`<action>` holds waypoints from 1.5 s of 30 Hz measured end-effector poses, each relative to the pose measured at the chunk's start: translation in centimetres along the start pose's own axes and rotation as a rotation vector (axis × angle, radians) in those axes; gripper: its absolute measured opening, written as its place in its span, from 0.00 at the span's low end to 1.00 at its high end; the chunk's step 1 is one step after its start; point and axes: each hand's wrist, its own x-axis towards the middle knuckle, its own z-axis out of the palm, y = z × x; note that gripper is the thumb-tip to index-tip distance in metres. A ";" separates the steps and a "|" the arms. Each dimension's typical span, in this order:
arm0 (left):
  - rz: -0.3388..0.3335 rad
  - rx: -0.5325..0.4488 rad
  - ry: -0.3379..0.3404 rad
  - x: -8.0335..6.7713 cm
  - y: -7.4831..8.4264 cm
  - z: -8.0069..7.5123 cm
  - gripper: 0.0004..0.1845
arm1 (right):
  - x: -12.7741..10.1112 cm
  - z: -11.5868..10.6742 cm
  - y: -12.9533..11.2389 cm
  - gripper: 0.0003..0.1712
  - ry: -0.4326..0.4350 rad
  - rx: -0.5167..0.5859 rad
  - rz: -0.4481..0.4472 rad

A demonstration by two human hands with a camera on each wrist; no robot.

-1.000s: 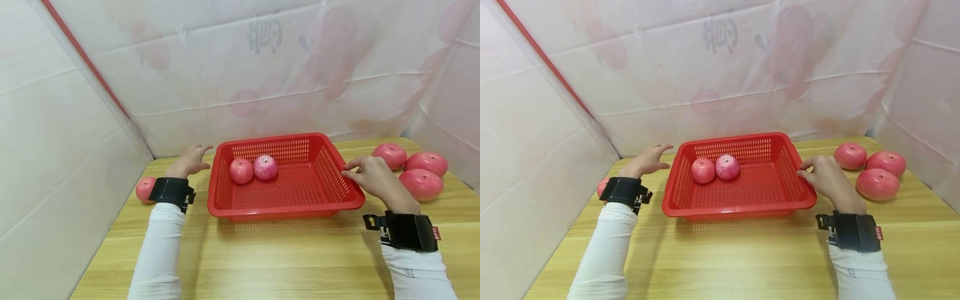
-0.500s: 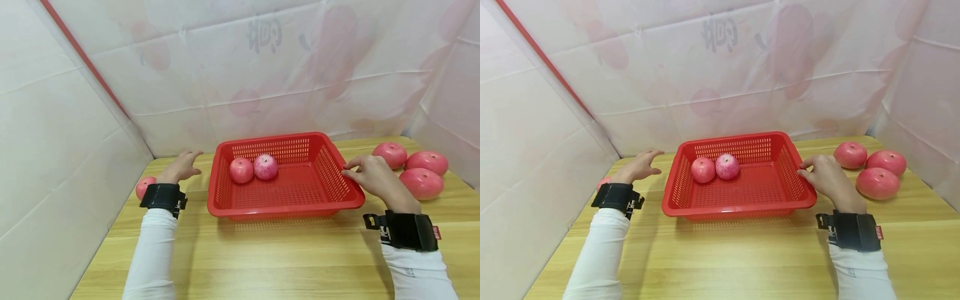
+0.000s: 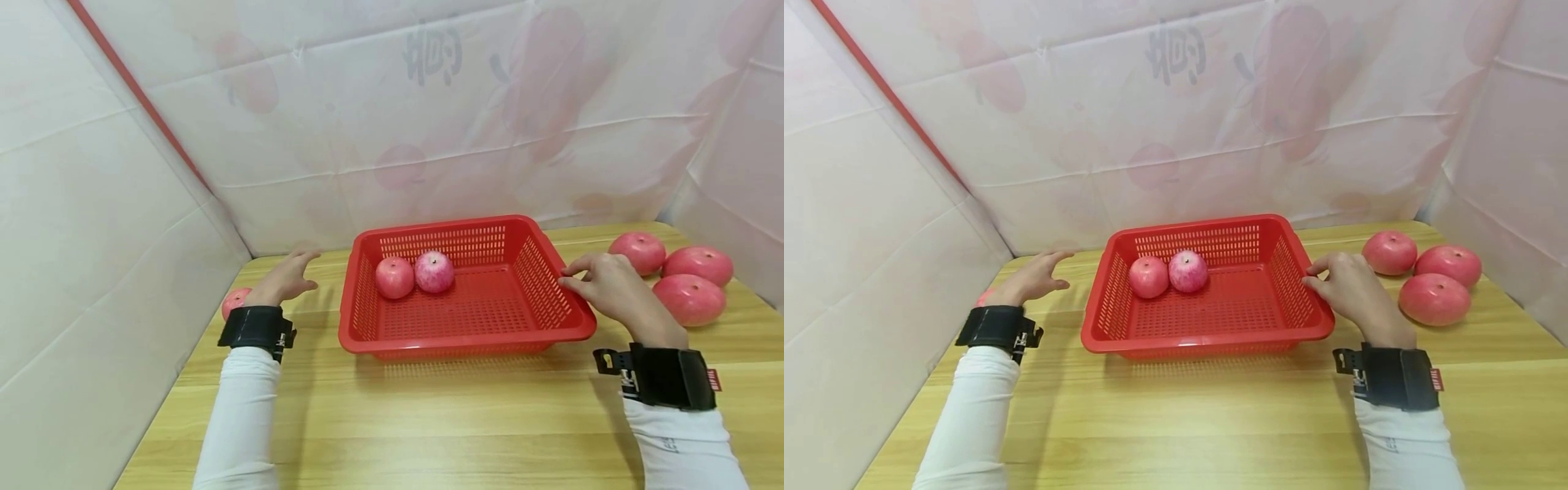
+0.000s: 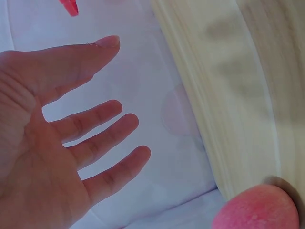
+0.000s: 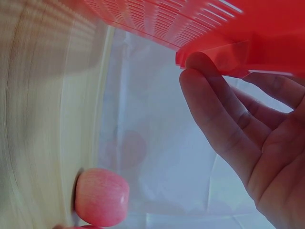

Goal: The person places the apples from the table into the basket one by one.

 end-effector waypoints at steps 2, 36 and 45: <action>0.000 0.000 -0.002 -0.2 -0.3 0.0 0.33 | 0.0 0.1 0.0 0.13 0.002 -0.002 -0.002; -0.074 0.044 0.018 -3.3 -5.1 -0.4 0.31 | 0.0 -0.2 -0.1 0.14 -0.021 0.022 0.019; -0.115 0.076 0.083 -4.3 -6.5 0.5 0.29 | 0.0 -0.1 -0.1 0.13 -0.004 0.015 0.010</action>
